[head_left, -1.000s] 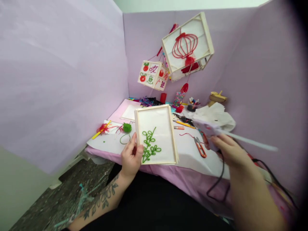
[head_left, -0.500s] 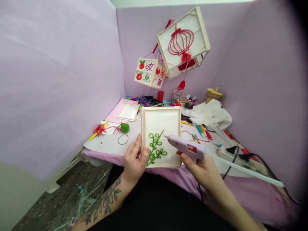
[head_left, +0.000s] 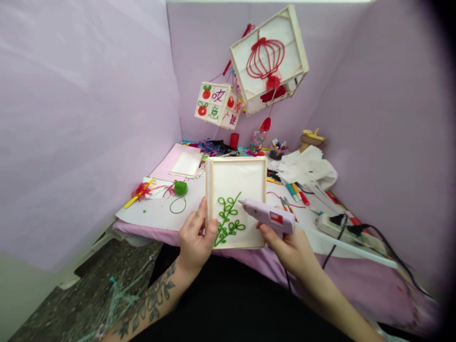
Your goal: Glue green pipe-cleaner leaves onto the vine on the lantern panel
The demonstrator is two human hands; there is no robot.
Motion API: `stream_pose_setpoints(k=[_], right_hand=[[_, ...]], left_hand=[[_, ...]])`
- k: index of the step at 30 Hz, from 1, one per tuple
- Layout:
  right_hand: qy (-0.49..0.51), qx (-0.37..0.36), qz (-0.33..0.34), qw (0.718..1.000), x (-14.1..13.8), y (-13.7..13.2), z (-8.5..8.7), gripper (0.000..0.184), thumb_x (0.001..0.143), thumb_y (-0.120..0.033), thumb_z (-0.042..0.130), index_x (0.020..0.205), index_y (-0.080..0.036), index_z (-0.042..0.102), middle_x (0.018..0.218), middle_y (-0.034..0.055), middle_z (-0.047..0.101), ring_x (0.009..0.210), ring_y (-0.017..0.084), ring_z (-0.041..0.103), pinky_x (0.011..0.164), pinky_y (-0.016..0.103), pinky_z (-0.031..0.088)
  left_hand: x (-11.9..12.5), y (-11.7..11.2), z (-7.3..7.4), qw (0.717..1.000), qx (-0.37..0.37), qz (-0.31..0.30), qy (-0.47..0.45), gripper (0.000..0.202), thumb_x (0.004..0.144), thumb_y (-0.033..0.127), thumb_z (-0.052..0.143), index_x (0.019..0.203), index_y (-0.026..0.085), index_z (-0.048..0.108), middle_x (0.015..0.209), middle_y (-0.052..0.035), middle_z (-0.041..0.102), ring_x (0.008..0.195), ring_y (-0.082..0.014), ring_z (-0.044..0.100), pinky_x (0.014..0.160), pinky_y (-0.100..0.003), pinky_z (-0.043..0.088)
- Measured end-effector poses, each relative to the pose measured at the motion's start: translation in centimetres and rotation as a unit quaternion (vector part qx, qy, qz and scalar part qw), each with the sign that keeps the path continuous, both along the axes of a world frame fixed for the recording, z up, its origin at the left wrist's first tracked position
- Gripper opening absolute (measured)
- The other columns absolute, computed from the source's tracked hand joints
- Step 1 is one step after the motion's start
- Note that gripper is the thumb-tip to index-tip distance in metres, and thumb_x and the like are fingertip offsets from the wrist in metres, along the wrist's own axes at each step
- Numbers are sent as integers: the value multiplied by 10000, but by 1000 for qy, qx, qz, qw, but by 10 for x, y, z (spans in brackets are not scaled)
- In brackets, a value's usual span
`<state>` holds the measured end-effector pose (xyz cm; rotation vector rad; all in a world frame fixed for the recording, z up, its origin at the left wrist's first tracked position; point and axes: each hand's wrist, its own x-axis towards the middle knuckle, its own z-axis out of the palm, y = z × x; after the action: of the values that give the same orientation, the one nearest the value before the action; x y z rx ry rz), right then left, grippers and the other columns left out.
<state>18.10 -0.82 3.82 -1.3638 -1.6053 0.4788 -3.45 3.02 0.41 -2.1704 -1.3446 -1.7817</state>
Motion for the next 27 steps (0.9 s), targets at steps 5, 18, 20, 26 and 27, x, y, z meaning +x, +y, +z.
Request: stream_pose_setpoints(k=[5,18,20,26,27], right_hand=[[-1,-4,-7,1000,0,1,-1,257,852,-477,560,791,-230,597,774,61,654,699,244,621,630,374,522],[10,27,-7,1000,-3,4,0,263,861,-434,567,819,-179,612,781,60,650,718,214,617,639,322,504],[9,27,-9,1000,-3,4,-1,269,862,-435,569,826,-174,619,783,62,650,727,215,619,648,321,505],[3,19,-9,1000,-1,4,-3,285,864,-440,567,849,-163,631,817,81,665,751,229,630,669,337,512],[5,18,-9,1000,-1,4,-3,286,862,-442,567,848,-163,631,814,81,666,749,230,631,666,337,513]], left_hand=[[0,0,-1,1000,8,-11,-7,489,909,247,577,1386,160,515,684,38,496,575,-95,482,566,-206,459],[1,0,-1,999,25,-18,-9,496,906,230,580,1390,144,512,677,39,497,557,-91,477,546,-201,459],[1,0,-1,1000,24,-18,-9,495,906,232,579,1388,139,516,677,36,504,556,-93,479,544,-203,461],[1,0,-1,1000,22,-14,-8,501,908,238,578,1397,157,506,684,35,512,561,-95,483,551,-206,466],[1,0,-1,1000,23,-13,-8,500,909,242,577,1397,159,507,685,34,515,562,-96,486,552,-207,467]])
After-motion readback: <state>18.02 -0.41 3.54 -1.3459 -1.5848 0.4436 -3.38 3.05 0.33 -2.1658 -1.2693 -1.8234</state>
